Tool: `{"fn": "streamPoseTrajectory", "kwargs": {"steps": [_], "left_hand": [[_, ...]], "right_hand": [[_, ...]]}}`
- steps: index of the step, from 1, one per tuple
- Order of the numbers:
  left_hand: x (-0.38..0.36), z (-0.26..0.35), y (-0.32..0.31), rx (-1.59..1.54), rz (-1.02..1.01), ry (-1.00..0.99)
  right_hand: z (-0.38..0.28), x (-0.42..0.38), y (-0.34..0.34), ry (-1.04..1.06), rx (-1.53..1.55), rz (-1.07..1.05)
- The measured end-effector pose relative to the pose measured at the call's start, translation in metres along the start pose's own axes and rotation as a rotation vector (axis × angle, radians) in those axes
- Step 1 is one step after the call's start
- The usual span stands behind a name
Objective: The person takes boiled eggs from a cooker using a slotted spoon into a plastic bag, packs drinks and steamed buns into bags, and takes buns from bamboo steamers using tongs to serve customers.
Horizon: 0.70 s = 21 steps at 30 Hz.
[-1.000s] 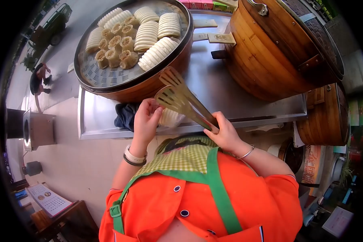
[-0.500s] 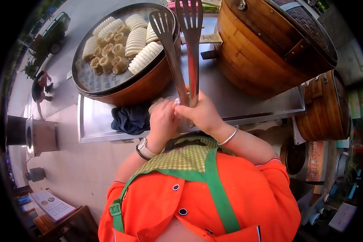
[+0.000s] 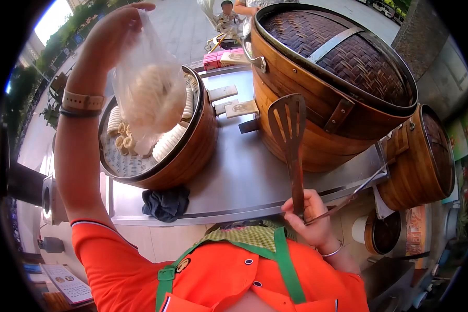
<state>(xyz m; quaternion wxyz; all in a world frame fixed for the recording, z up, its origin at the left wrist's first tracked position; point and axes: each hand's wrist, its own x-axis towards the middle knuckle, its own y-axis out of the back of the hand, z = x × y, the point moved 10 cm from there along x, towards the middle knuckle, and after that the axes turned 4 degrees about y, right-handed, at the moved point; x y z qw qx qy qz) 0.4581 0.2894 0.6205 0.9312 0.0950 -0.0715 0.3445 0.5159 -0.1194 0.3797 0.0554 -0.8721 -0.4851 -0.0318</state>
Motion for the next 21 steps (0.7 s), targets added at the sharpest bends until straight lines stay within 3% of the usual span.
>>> {"fn": "streamPoseTrajectory", "kwargs": {"steps": [3,5,6,7,9,12,16,18,19,20,21], "left_hand": [[0.077,0.024,0.010,0.048,-0.108,-0.143],[0.118,0.031,0.010,0.648,0.033,-0.464],[0.113,0.011,-0.017,0.442,0.125,-0.113],[0.122,-0.014,-0.030,0.463,0.146,0.028],[0.159,-0.074,-0.047,0.510,0.096,0.087],[0.200,-0.170,-0.047,0.420,0.219,0.172],[0.206,-0.282,-0.071,0.092,0.320,0.353],[0.230,-0.346,-0.092,0.031,0.168,0.457],[0.231,-0.346,-0.095,0.028,0.158,0.458],[0.235,-0.341,-0.100,0.203,0.084,0.400],[0.235,-0.337,-0.104,0.377,0.011,0.342]], "right_hand": [[0.003,-0.012,0.020,0.014,-0.092,0.016],[0.014,-0.019,0.036,-0.078,-0.237,0.032],[0.015,-0.022,0.040,-0.071,-0.234,0.040],[0.013,-0.026,0.052,-0.048,-0.240,0.126],[0.013,-0.035,0.070,-0.033,-0.278,0.276],[0.025,-0.045,0.086,-0.102,-0.306,0.337],[0.026,-0.052,0.091,-0.237,-0.230,0.398],[0.020,-0.059,0.093,-0.218,-0.213,0.434],[0.018,-0.063,0.094,-0.206,-0.190,0.454],[0.018,-0.063,0.095,-0.208,-0.192,0.460],[0.004,-0.060,0.099,-0.057,-0.118,0.511]]}}
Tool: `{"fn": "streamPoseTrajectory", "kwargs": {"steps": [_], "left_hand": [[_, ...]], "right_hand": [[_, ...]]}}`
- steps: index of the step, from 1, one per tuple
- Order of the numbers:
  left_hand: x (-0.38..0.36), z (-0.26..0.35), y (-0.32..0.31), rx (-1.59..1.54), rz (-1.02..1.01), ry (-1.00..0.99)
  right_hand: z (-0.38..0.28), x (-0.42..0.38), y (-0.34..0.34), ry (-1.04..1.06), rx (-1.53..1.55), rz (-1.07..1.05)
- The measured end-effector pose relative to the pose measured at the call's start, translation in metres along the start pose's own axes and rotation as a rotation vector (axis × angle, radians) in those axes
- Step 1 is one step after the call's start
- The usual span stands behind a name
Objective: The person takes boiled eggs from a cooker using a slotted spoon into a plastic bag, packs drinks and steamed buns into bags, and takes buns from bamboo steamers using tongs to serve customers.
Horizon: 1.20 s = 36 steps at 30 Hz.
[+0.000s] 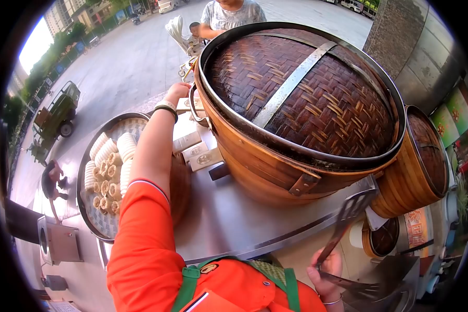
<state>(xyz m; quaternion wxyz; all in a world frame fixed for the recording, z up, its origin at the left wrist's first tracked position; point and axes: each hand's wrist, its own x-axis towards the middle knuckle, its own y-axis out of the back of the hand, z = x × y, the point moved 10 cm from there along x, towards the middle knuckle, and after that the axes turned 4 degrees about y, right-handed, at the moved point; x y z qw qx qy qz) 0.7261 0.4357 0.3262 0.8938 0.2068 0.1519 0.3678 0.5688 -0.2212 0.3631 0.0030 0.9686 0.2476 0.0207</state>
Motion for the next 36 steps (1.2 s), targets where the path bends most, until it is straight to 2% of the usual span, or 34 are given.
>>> {"fn": "streamPoseTrajectory", "kwargs": {"steps": [1,3,4,5,7,9,10,11,12,13,15,16,17,19,20,21,22,25,27,29,31,33,36], "left_hand": [[-0.002,-0.004,0.002,0.001,-0.005,0.008],[-0.012,-0.014,-0.013,0.087,-0.228,0.172],[-0.027,0.004,-0.002,0.409,-0.196,0.104],[-0.046,0.020,0.007,0.411,-0.197,0.105],[-0.080,0.044,0.026,0.350,-0.111,0.043],[-0.132,0.048,0.016,-0.137,-0.313,0.253],[-0.161,0.062,0.009,-0.073,-0.441,0.182],[-0.177,0.071,0.004,-0.009,-0.448,0.030],[-0.181,0.082,0.003,0.231,-0.356,-0.271],[-0.193,0.090,-0.004,0.485,-0.258,-0.557],[-0.221,0.112,-0.009,0.898,0.113,-0.720],[-0.218,0.113,-0.018,0.907,0.140,-0.649],[-0.210,0.109,-0.028,0.949,0.189,-0.698],[-0.228,0.128,-0.040,0.950,0.277,-0.843],[-0.219,0.125,-0.045,0.873,0.279,-0.993],[-0.218,0.125,-0.044,0.874,0.286,-0.973],[-0.205,0.115,-0.036,0.584,0.140,-0.768],[-0.209,0.120,-0.041,0.517,-0.017,-0.737],[-0.261,0.164,-0.031,0.793,0.236,-1.019],[-0.252,0.171,-0.014,0.873,0.232,-0.967],[-0.264,0.187,0.018,0.917,0.309,-0.828],[-0.292,0.195,0.051,0.852,0.389,-0.980],[-0.318,0.182,0.119,0.817,0.464,-0.965]], "right_hand": [[-0.014,0.002,0.006,0.119,0.110,0.055],[-0.040,0.018,0.020,0.272,0.203,0.124],[-0.043,0.027,0.035,0.295,0.186,0.172],[-0.045,0.037,0.055,0.311,0.166,0.218],[-0.049,0.068,0.096,0.373,0.066,0.342],[-0.039,0.113,0.141,0.314,0.036,0.428],[-0.023,0.143,0.167,0.250,0.063,0.452],[-0.013,0.177,0.188,0.195,0.090,0.468],[-0.020,0.209,0.193,0.204,0.095,0.437],[-0.020,0.241,0.182,0.200,0.290,0.317],[-0.021,0.299,0.166,0.135,0.588,0.112],[-0.021,0.317,0.165,0.113,0.621,0.070],[-0.020,0.330,0.169,0.108,0.628,0.061],[-0.016,0.342,0.175,0.109,0.612,0.057],[-0.016,0.345,0.176,0.110,0.606,0.053],[-0.016,0.348,0.178,0.112,0.602,0.053],[-0.016,0.351,0.180,0.111,0.597,0.054],[-0.025,0.360,0.185,0.140,0.578,0.079],[-0.040,0.365,0.183,0.182,0.571,0.081],[-0.064,0.364,0.180,0.218,0.562,0.081],[-0.091,0.358,0.171,0.255,0.543,0.068],[-0.119,0.350,0.151,0.305,0.536,0.042],[-0.154,0.337,0.098,0.354,0.541,-0.033]]}}
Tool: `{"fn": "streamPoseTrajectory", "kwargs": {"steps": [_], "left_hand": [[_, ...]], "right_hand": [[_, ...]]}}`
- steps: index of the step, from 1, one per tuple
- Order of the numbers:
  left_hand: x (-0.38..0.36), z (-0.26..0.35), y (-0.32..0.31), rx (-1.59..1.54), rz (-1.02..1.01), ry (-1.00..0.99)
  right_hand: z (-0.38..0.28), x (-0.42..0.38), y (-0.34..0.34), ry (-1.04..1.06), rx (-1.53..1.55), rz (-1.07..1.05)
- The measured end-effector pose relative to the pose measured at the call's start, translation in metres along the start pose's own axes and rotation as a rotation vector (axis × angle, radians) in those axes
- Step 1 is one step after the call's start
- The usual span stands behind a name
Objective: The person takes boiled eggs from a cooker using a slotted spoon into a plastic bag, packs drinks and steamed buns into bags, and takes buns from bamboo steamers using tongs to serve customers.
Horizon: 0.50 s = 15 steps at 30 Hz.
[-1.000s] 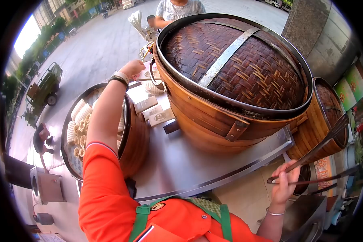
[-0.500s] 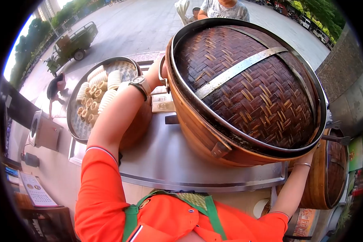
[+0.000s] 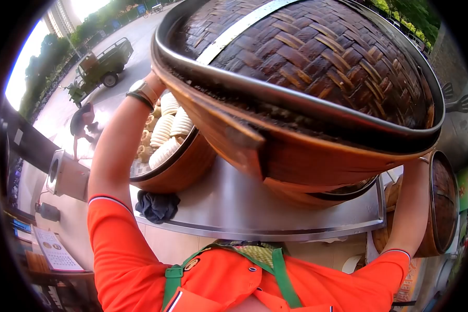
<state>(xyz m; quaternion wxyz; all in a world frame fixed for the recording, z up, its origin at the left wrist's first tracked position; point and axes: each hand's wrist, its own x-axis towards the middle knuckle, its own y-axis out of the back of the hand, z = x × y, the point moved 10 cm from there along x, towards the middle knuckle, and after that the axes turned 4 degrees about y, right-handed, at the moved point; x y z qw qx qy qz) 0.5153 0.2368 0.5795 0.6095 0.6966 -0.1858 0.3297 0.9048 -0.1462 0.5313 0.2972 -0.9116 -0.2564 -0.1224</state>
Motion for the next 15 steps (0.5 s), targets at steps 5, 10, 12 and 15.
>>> {"fn": "streamPoseTrajectory", "kwargs": {"steps": [5,10,12,15], "left_hand": [[-0.086,-0.112,0.077,-0.042,-0.007,0.229],[-0.235,-0.241,0.128,-0.134,-0.061,0.605],[-0.288,-0.285,0.133,-0.197,-0.082,0.742],[-0.328,-0.314,0.129,-0.145,-0.069,0.818]], "right_hand": [[0.069,-0.025,-0.143,-0.095,0.116,-0.137],[0.194,-0.074,-0.283,-0.318,0.269,-0.223],[0.243,-0.095,-0.326,-0.399,0.298,-0.237],[0.293,-0.107,-0.362,-0.479,0.320,-0.245]]}}
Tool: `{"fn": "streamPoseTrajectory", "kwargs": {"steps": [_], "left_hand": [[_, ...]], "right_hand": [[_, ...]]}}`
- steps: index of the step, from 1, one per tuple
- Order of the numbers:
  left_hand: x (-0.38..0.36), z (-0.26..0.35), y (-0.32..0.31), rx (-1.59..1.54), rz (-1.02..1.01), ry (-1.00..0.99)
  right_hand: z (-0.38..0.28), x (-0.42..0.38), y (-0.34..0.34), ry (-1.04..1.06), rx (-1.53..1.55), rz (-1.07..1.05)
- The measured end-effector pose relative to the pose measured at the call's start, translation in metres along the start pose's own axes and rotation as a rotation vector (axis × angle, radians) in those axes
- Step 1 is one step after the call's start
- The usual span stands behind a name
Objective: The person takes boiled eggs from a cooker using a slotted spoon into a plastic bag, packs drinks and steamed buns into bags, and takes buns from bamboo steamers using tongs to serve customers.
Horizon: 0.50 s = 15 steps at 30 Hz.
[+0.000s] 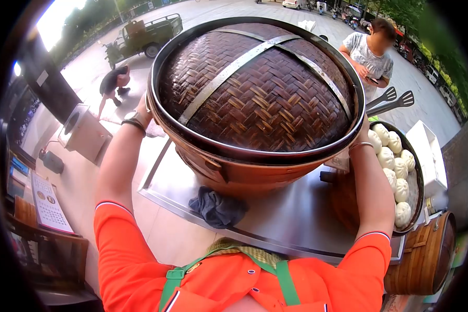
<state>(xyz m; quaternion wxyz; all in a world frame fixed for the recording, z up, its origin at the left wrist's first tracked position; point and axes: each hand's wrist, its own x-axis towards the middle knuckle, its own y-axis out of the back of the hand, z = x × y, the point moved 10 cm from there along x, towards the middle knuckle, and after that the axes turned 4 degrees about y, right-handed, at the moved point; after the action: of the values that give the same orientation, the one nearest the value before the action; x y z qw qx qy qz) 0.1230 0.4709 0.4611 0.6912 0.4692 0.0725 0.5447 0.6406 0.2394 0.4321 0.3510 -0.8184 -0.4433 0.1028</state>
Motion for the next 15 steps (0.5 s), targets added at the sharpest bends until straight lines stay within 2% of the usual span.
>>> {"fn": "streamPoseTrajectory", "kwargs": {"steps": [1,3,5,6,9,12,13,14,15], "left_hand": [[0.001,-0.013,-0.004,0.041,0.031,0.001],[-0.009,-0.004,-0.009,0.006,0.056,-0.215],[-0.009,-0.013,-0.020,0.044,-0.006,-0.259],[-0.003,-0.022,-0.023,-0.048,-0.010,-0.217],[0.003,-0.062,-0.036,-0.620,0.020,0.067],[-0.001,-0.062,-0.043,-0.469,-0.003,-0.009],[-0.004,-0.061,-0.046,-0.430,-0.016,-0.036],[-0.008,-0.062,-0.047,-0.396,-0.023,-0.057],[-0.012,-0.063,-0.048,-0.369,-0.030,-0.074]], "right_hand": [[0.014,0.002,-0.006,-0.016,-0.003,-0.007],[0.027,0.007,-0.009,-0.035,-0.014,-0.003],[0.031,0.010,-0.009,-0.042,-0.036,0.000],[0.032,0.011,-0.008,-0.047,-0.047,0.002],[0.032,0.011,-0.002,-0.046,-0.071,0.010],[0.032,0.013,0.021,-0.043,-0.099,0.072],[0.037,0.018,0.043,-0.096,-0.170,0.160],[0.046,0.024,0.049,-0.038,-0.064,0.168],[0.036,-0.004,0.034,-0.053,-0.159,0.230]]}}
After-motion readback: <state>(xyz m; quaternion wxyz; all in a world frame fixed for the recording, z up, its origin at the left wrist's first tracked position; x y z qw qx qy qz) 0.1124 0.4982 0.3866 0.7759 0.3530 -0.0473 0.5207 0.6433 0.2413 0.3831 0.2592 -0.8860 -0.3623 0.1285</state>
